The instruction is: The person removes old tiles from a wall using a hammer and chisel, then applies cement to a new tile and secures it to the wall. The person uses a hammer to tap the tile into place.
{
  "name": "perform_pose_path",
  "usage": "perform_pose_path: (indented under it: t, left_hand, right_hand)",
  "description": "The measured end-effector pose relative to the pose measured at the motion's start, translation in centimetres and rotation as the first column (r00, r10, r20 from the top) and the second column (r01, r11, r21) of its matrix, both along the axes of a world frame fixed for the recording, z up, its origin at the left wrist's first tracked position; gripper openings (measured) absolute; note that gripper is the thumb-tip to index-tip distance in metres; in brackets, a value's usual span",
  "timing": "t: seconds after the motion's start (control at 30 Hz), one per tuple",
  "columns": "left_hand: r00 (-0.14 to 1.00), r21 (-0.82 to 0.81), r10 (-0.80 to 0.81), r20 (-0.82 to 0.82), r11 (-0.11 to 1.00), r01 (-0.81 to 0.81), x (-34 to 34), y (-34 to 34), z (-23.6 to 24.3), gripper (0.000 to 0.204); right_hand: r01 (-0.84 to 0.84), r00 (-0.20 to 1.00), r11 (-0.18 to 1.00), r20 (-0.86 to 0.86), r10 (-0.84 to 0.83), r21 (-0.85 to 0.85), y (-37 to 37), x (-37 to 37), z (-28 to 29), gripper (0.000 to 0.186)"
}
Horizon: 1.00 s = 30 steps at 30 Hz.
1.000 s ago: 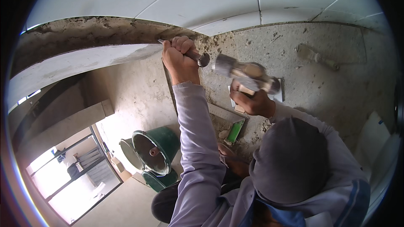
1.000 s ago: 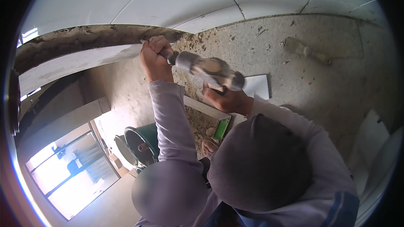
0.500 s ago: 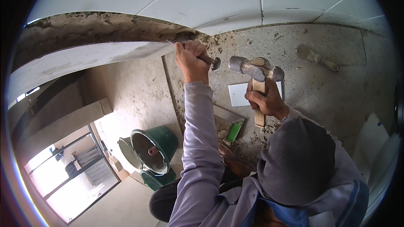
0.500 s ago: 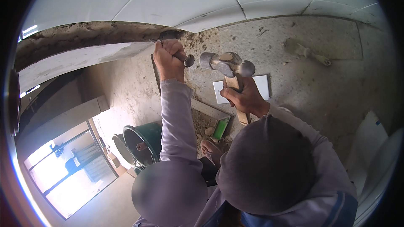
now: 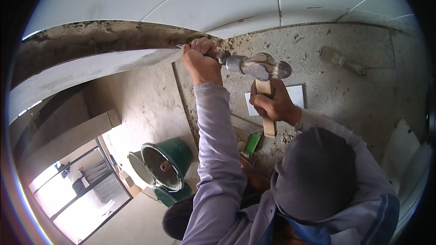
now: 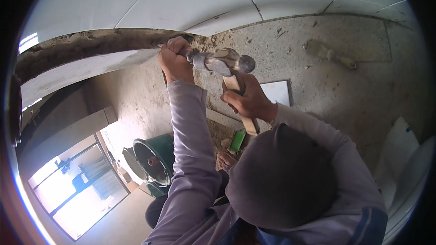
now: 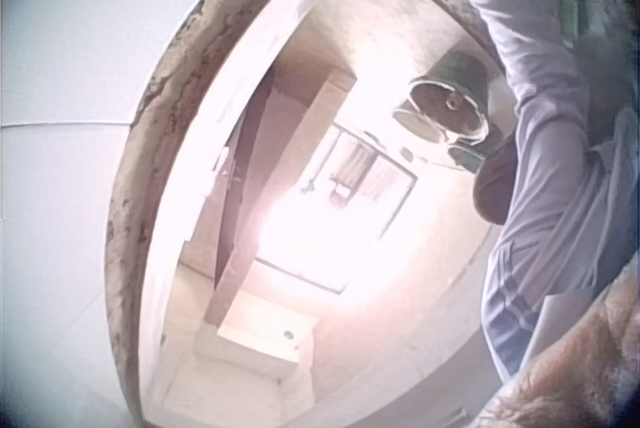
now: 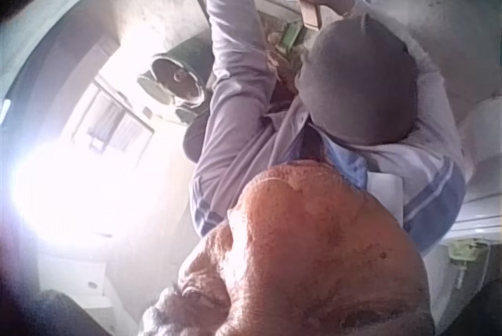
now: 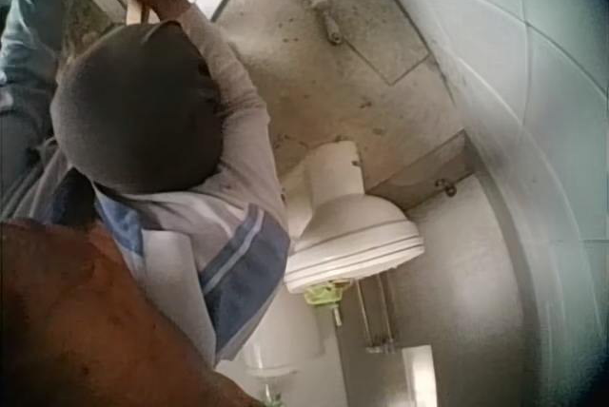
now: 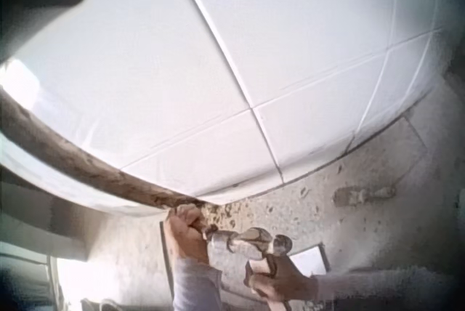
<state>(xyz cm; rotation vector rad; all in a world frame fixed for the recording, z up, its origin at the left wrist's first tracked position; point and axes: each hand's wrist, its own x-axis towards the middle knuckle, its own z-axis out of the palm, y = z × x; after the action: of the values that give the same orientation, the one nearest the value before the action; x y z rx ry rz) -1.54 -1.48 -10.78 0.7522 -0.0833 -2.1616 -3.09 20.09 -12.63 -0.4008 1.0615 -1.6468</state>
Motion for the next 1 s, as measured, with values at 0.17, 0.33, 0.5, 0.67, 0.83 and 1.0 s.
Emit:
perform_pose_path:
  t: [0.17, 0.33, 0.5, 0.67, 0.83, 1.0]
  left_hand:
    - [0.998, 0.029, -0.020, -0.064, 0.999, 0.021, 0.2, -0.2, 0.2, 0.036]
    - [0.987, 0.096, -0.085, -0.140, 0.990, 0.099, 1.5, -0.8, 0.6, 0.032]
    - [0.965, 0.162, -0.158, -0.209, 0.968, 0.193, 3.0, -1.7, 0.2, 0.033]
    - [0.958, 0.130, -0.257, -0.129, 0.953, 0.274, 3.6, -1.9, -1.2, 0.033]
    - [0.943, 0.078, -0.332, 0.019, 0.941, 0.330, 3.3, 0.5, -2.3, 0.031]
    - [0.980, -0.029, -0.184, 0.078, 0.982, 0.186, 2.6, -0.1, -2.6, 0.030]
  right_hand:
    - [0.083, 0.975, 0.988, -0.195, -0.108, -0.130, -0.6, 0.5, -0.6, 0.005]
    - [0.063, 0.026, 0.958, -0.959, -0.282, -0.280, -0.1, 1.1, -3.3, 0.010]
    - [0.119, 0.300, 0.945, -0.896, -0.327, -0.305, -0.5, 2.3, -3.3, 0.017]
    - [-0.051, 0.817, 0.999, -0.575, 0.048, 0.011, -0.8, 1.3, -1.0, 0.016]
    - [0.056, 0.946, 0.998, -0.319, -0.046, 0.021, 1.3, 1.4, -0.4, 0.026]
    - [-0.035, 0.986, 0.986, -0.158, 0.061, 0.161, 1.2, 1.0, 0.3, 0.025]
